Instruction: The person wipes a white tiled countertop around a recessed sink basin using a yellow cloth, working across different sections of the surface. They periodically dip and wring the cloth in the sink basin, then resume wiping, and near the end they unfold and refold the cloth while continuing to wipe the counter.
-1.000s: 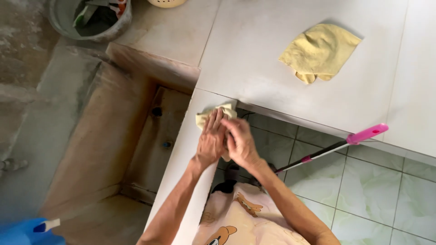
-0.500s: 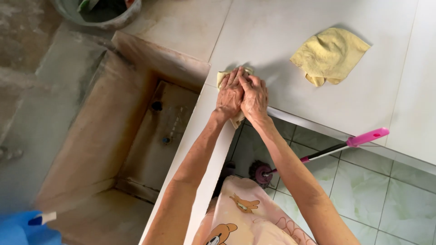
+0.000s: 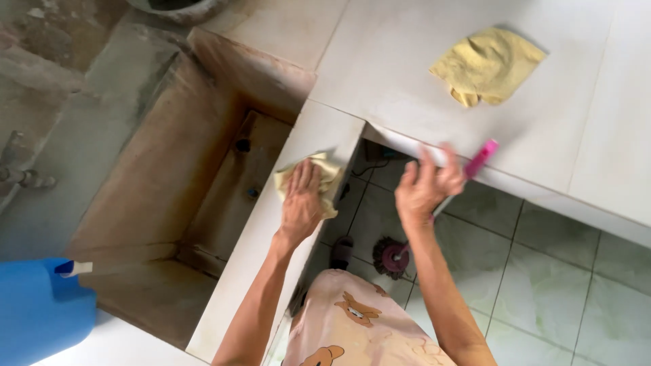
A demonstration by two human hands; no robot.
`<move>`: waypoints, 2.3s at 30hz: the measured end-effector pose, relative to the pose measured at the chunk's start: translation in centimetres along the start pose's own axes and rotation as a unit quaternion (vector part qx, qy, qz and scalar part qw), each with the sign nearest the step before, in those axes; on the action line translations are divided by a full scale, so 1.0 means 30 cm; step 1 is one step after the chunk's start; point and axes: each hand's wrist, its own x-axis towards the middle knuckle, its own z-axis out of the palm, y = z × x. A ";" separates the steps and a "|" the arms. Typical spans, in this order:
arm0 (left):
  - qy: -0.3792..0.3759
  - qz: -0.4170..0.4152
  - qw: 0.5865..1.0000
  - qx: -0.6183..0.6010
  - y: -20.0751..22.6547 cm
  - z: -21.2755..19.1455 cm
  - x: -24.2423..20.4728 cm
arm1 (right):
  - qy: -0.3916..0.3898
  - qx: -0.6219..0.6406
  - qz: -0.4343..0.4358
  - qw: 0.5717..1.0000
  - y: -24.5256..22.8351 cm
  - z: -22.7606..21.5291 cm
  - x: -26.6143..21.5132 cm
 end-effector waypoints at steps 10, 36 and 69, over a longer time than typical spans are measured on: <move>0.073 -0.103 0.928 -0.351 0.396 0.214 0.113 | -0.046 -0.116 0.092 0.988 0.377 0.089 -0.031; -0.234 -0.020 0.717 -0.657 1.690 0.306 0.156 | 0.195 0.257 0.221 0.920 0.859 -0.917 0.071; -0.243 -0.267 0.509 -0.781 2.052 1.444 0.074 | 0.165 0.143 0.337 0.916 1.839 -0.823 -0.224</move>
